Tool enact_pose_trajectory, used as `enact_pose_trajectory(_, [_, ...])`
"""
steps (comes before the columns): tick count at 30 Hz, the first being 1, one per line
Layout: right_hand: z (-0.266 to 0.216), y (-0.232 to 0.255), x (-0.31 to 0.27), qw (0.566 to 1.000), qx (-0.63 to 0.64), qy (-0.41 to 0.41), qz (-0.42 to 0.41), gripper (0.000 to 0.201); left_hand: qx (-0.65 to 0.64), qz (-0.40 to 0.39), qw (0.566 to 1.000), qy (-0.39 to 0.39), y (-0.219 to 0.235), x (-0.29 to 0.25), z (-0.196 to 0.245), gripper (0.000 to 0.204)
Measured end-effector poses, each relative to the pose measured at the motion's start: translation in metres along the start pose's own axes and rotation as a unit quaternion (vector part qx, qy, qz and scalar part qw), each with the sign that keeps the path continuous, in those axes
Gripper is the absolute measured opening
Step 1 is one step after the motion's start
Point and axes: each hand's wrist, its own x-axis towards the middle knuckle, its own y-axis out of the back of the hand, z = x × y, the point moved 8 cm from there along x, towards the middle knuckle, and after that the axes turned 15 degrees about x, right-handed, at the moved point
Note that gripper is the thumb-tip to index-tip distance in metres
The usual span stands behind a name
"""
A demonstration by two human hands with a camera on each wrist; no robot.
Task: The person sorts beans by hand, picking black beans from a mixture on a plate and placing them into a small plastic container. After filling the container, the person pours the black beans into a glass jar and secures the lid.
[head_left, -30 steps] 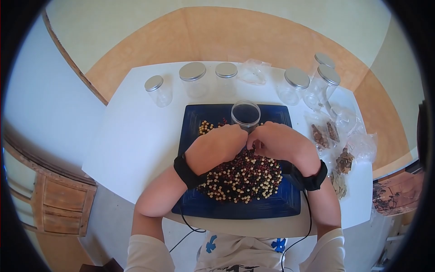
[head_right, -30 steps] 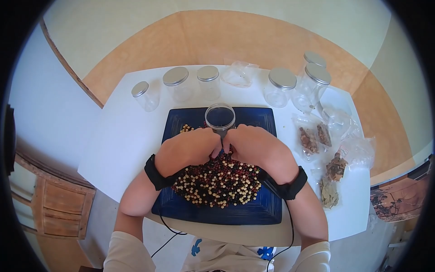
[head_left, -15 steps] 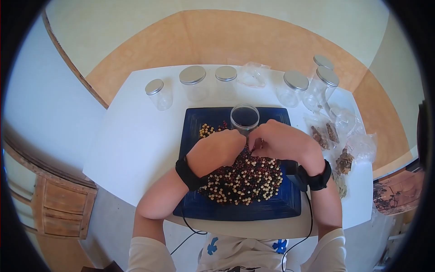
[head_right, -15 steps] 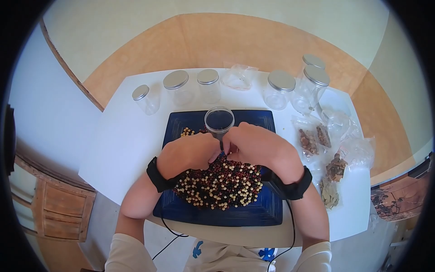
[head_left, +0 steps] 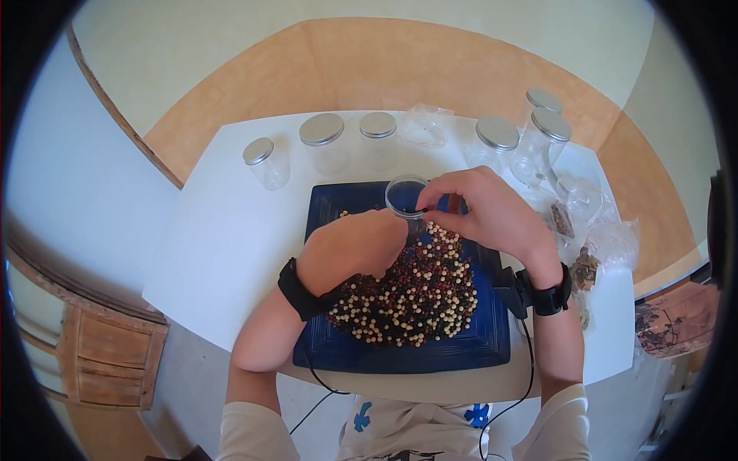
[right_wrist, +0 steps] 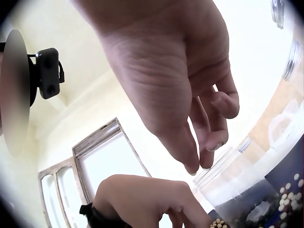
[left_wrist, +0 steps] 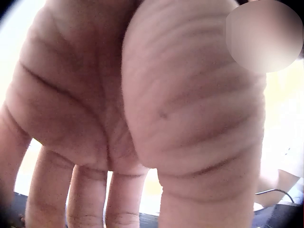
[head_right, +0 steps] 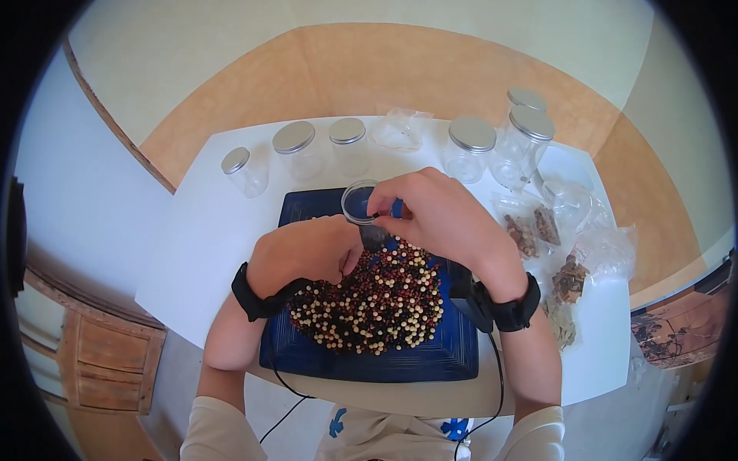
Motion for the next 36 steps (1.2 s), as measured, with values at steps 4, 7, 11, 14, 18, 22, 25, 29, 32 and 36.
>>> enact_pose_trajectory(4, [-0.001, 0.003, 0.001, 1.000, 0.008, 0.002, 0.021, 0.016, -0.051, -0.043, 0.998, -0.022, -0.006, 0.000, -0.006, 0.008])
enact_pose_trajectory(7, [-0.007, 0.004, 0.002, 1.000, -0.007, 0.006, 0.029, 0.016, -0.071, -0.004, 0.997, -0.020, -0.002, -0.003, -0.009, 0.010])
enact_pose_trajectory(11, [-0.007, 0.003, 0.003, 0.999, -0.013, 0.014, 0.045, 0.016, -0.073, 0.033, 0.994, -0.077, 0.028, -0.009, 0.004, 0.006])
enact_pose_trajectory(14, [-0.004, 0.002, 0.003, 0.998, -0.007, 0.012, 0.061, 0.016, -0.097, 0.039, 0.991, -0.083, 0.052, -0.016, 0.000, 0.007])
enact_pose_trajectory(18, [-0.006, 0.004, 0.004, 0.998, 0.008, -0.009, 0.058, 0.016, -0.071, 0.159, 0.984, -0.038, 0.083, -0.024, -0.012, 0.011])
enact_pose_trajectory(22, [-0.004, 0.004, 0.003, 0.999, 0.014, 0.000, 0.041, 0.016, -0.064, 0.243, 0.967, -0.034, 0.095, -0.024, -0.015, 0.010])
enact_pose_trajectory(25, [-0.005, 0.001, 0.002, 0.999, 0.025, -0.040, -0.004, 0.012, -0.062, 0.277, 0.959, -0.017, 0.102, -0.025, -0.014, 0.011])
enact_pose_trajectory(29, [0.015, -0.020, -0.004, 0.989, 0.037, -0.076, -0.124, 0.011, -0.047, 0.314, 0.948, -0.006, 0.100, -0.018, -0.015, 0.012])
enact_pose_trajectory(32, [0.044, -0.037, -0.012, 0.987, -0.103, -0.007, -0.125, 0.013, -0.022, 0.334, 0.942, -0.003, 0.095, -0.013, -0.016, 0.012])
enact_pose_trajectory(36, [0.045, -0.044, -0.012, 0.977, -0.102, -0.096, -0.158, 0.014, -0.005, 0.322, 0.947, 0.010, 0.094, -0.014, -0.016, 0.015])
